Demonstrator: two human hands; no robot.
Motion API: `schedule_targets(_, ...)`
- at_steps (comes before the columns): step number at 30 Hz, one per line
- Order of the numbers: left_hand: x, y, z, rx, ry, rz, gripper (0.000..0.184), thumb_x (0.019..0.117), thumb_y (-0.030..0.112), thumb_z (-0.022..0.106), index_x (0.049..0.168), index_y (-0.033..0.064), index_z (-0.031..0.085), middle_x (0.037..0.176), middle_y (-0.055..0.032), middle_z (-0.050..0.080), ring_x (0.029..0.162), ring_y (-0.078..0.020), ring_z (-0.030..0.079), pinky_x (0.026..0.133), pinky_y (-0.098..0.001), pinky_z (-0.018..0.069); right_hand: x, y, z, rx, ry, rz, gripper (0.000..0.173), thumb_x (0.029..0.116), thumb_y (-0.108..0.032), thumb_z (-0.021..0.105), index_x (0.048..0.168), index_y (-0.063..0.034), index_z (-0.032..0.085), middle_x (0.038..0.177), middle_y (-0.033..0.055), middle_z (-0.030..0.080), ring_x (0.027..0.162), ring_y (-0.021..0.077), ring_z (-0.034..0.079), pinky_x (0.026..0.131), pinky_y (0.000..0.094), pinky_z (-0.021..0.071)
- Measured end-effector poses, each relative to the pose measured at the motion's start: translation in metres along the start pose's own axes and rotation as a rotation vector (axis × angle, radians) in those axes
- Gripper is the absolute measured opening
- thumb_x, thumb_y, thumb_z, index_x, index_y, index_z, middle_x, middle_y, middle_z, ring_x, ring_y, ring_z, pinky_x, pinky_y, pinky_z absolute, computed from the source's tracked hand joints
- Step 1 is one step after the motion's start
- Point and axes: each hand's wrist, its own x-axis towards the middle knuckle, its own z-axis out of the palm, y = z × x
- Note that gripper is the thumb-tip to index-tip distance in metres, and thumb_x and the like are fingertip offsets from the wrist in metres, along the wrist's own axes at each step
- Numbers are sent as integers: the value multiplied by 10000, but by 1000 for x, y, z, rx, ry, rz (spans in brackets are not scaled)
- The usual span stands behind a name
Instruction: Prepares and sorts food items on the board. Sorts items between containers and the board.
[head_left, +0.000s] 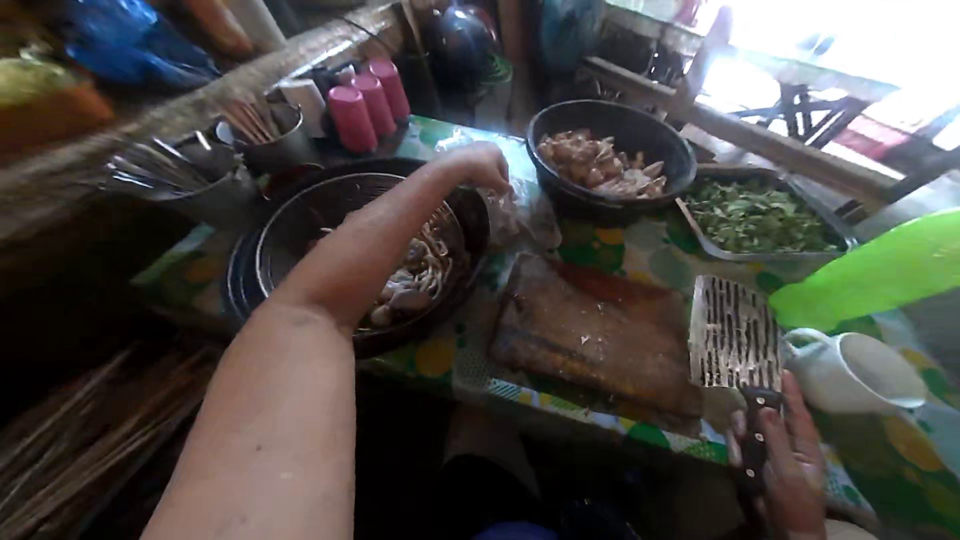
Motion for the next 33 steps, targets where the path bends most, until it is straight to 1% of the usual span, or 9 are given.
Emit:
schedule_targets(5,16,-7,14,246,78,-263,312,937,229,735,1036,-65,698,1133,-293,672,1119,-474,638,908,-688,490,1,4,-3,9,-22,-15,577,1080,-120,369,1616,-116,154,818,-80,660,479,31,588,411,177,514)
schedule_targets(8,13,5,21,294,117,-392,358,929,141,744,1186,-88,648,1290,-299,621,1233,-489,583,966,-664,479,1,5,-4,-1,-20,-31,578,1083,-147,394,1617,-125,174,825,-89,670,488,27,591,420,175,518)
schedule_targets(13,8,23,17,365,109,-297,218,911,70,725,1066,-77,681,1223,-280,650,1168,-477,617,911,-658,499,0,-2,2,-16,22,31,581,1073,-90,351,1615,-94,139,815,-84,644,478,23,576,411,174,509)
schedule_targets(16,16,33,19,336,111,-140,341,973,309,696,1030,-27,706,1140,-264,678,1119,-463,639,890,-673,489,2,1,0,-12,-9,6,583,1074,-100,348,1610,-77,119,802,-86,643,473,23,573,417,177,513)
schedule_targets(19,22,47,32,303,55,-71,578,924,519,719,1221,24,681,1182,-247,678,1151,-452,637,911,-686,484,3,4,-2,-1,-13,-7,577,1079,-116,355,1615,-93,141,810,-80,652,472,32,575,409,178,509)
schedule_targets(22,25,60,55,340,-21,-175,795,853,354,838,1500,71,474,1333,-282,601,1243,-504,568,956,-713,455,3,4,-2,5,5,0,584,1074,-139,367,1616,-108,152,835,-77,649,478,34,578,399,182,508)
schedule_targets(23,27,59,64,354,-22,-197,702,887,251,797,1494,82,488,1329,-281,604,1251,-505,561,962,-705,456,2,4,-2,-6,11,5,591,1071,-152,370,1617,-105,149,831,-78,643,474,34,572,395,182,504)
schedule_targets(26,27,49,71,285,70,-162,274,970,120,668,1215,-1,670,1235,-260,654,1198,-476,602,949,-685,476,2,2,0,-15,1,21,573,1079,-145,360,1614,-108,158,819,-76,637,471,37,571,391,184,502)
schedule_targets(33,11,20,-10,-312,467,-166,337,1075,123,461,1276,-123,573,1290,-317,603,1206,-416,613,1039,-560,470,2,3,0,-8,-4,7,570,1079,-103,332,1616,-86,141,813,-62,635,461,35,568,391,183,504)
